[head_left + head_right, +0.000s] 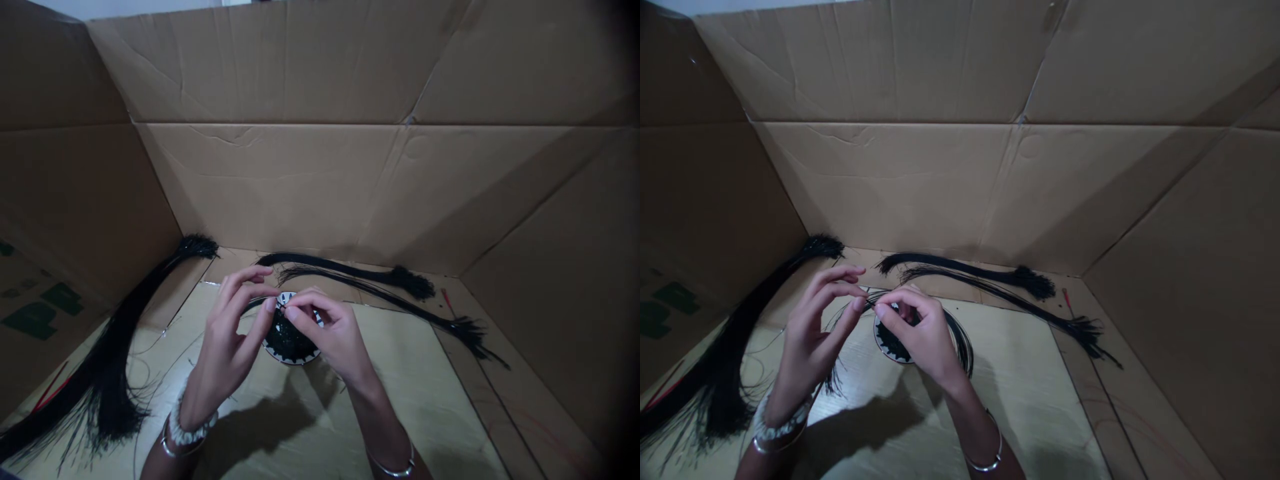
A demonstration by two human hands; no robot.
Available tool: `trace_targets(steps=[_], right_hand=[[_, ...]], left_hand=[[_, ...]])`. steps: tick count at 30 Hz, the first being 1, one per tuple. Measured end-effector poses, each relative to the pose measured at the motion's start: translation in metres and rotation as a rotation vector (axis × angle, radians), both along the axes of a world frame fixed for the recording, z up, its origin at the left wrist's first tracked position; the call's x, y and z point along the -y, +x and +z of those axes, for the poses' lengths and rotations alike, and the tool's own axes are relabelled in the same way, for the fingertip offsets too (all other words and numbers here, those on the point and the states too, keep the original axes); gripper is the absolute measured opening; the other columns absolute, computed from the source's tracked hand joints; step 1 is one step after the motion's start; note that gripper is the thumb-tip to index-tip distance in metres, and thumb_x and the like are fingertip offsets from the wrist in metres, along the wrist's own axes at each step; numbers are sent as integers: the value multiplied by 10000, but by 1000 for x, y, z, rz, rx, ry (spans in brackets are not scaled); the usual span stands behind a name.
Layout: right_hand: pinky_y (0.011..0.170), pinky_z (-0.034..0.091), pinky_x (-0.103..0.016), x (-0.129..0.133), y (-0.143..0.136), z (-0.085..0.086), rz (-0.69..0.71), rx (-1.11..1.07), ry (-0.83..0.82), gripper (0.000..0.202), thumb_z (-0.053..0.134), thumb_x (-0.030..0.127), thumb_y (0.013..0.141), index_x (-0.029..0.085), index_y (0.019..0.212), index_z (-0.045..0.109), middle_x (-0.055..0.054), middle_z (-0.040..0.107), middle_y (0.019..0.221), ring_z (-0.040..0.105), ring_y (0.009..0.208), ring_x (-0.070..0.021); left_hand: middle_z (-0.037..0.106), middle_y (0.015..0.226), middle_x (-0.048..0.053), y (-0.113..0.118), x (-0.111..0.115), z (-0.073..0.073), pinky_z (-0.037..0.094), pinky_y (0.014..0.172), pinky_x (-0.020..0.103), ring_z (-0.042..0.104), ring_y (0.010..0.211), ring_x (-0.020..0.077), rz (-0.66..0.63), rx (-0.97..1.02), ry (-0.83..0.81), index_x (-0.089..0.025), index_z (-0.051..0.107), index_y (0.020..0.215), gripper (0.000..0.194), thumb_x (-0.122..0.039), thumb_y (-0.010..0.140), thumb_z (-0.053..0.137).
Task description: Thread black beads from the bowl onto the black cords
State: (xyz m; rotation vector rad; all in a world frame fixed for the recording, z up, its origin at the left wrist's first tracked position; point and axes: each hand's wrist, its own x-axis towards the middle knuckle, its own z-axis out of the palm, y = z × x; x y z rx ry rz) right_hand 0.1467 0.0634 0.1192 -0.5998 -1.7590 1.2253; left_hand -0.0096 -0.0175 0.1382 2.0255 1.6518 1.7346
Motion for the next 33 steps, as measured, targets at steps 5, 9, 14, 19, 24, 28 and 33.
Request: trace_targets(steps=[5,9,14,19,24,28,33], right_hand=[[680,425,-322,1,-1,2,-95,40,132,79,689,259,895,251,846,750,10,625,740,522,697,-161],[681,437,-327,2,-3,1,-146,53,212,78,682,225,896,254,864,747,5,657,767,540,712,-165],[677,454,-331,8,-4,4,-192,55,279,103,668,203,911,259,906,755,-2,686,786,564,735,-173],[665,475,-341,17,-6,5,-233,12,262,148,663,198,912,262,989,772,-18,713,831,569,727,-179],[692,483,-361,23,-8,4,-240,-45,213,152,656,198,923,271,986,773,-16,708,818,558,720,-178],[718,486,-370,24,-9,3,-253,-81,197,149,664,188,917,268,980,773,-14,718,817,568,720,-176],[754,488,-383,24,-9,2,-268,-85,210,151,665,172,915,267,973,768,-3,727,809,568,711,-171]], left_hand=[[591,1315,63,-10,1,2,465,1022,413,550,1242,217,-33,-94,-83,-264,672,1140,204,-189,1000,543],[609,1271,68,-13,-2,0,477,956,414,567,1160,231,-19,-234,-40,-247,688,1080,149,-200,946,644],[652,1174,68,-8,-5,-1,483,820,373,585,946,200,95,-343,112,-224,679,1027,140,-144,912,676],[726,1046,57,-2,-6,-6,475,772,375,608,873,211,188,-429,244,-232,656,1077,238,-110,878,703],[753,1082,83,-3,-7,-11,483,755,390,628,888,228,187,-481,306,-217,660,1149,310,-103,866,715],[760,1098,88,-5,-7,-13,494,771,399,639,892,229,171,-500,319,-207,670,1169,326,-99,864,717],[755,1116,107,-5,-9,-14,513,761,389,651,895,226,151,-502,331,-189,664,1188,364,-73,849,725]])
